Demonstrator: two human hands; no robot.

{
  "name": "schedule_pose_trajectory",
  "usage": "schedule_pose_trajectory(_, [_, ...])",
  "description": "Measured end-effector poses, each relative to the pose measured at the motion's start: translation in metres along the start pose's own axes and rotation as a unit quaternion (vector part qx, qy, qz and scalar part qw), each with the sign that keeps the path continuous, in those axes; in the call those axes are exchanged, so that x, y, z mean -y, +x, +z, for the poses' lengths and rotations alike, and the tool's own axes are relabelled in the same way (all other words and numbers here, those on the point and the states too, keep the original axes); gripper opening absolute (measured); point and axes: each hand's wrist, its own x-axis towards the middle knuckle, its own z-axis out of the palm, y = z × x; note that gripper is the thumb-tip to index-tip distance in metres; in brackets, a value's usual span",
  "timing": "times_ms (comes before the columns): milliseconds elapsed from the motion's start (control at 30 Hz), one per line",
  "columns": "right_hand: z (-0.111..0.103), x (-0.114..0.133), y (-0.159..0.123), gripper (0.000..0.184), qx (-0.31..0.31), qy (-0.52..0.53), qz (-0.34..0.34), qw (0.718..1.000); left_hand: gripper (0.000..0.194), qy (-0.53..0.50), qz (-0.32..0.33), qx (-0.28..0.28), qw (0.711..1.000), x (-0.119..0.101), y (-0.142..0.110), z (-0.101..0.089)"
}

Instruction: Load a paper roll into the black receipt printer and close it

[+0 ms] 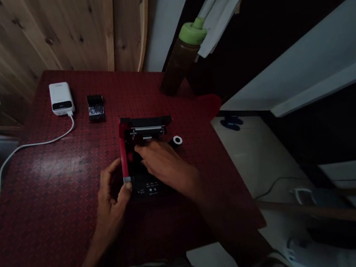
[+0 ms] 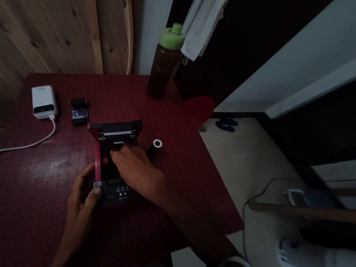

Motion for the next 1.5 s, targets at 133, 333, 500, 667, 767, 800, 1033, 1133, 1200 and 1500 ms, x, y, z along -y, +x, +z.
schedule_pose_trajectory(133, [0.004,-0.004,0.004,0.032,-0.004,0.018,0.004,1.0,0.061,-0.003,-0.004,0.002,1.0,-0.003,-0.001,0.0])
schedule_pose_trajectory(333, [-0.012,-0.011,-0.013,0.029,-0.015,0.133,-0.032,0.991,0.059,-0.001,0.007,0.002,1.0,-0.002,0.0,0.0])
schedule_pose_trajectory(500, [-0.025,-0.023,-0.034,0.026,-0.006,0.192,-0.123,0.974,0.058,-0.006,0.013,0.003,1.0,0.001,-0.001,0.0])
schedule_pose_trajectory(667, [-0.023,-0.025,-0.027,0.028,0.036,0.184,-0.13,0.974,0.059,0.007,0.014,0.006,1.0,0.003,0.001,-0.001])
schedule_pose_trajectory(767, [-0.023,-0.024,-0.018,0.027,0.037,0.19,-0.136,0.972,0.057,0.01,0.019,0.002,1.0,0.002,0.001,-0.001])
schedule_pose_trajectory(800, [-0.023,-0.023,-0.016,0.027,0.038,0.192,-0.141,0.971,0.057,0.01,0.02,0.002,1.0,0.001,0.001,-0.001])
schedule_pose_trajectory(1033, [-0.015,-0.019,-0.013,0.02,-0.01,0.197,-0.141,0.97,0.055,0.005,0.009,0.005,1.0,-0.003,0.0,0.0])
schedule_pose_trajectory(1133, [-0.013,-0.017,-0.019,0.018,-0.049,0.187,-0.107,0.975,0.055,0.006,0.01,0.002,1.0,-0.003,0.001,0.0])
schedule_pose_trajectory(1200, [-0.011,-0.016,-0.024,0.017,-0.077,0.163,-0.096,0.979,0.055,0.003,0.01,-0.001,1.0,-0.004,0.002,0.0])
schedule_pose_trajectory(1500, [0.015,-0.011,-0.049,0.029,-0.254,0.082,-0.115,0.957,0.06,0.002,-0.011,-0.041,0.999,-0.022,0.0,0.004])
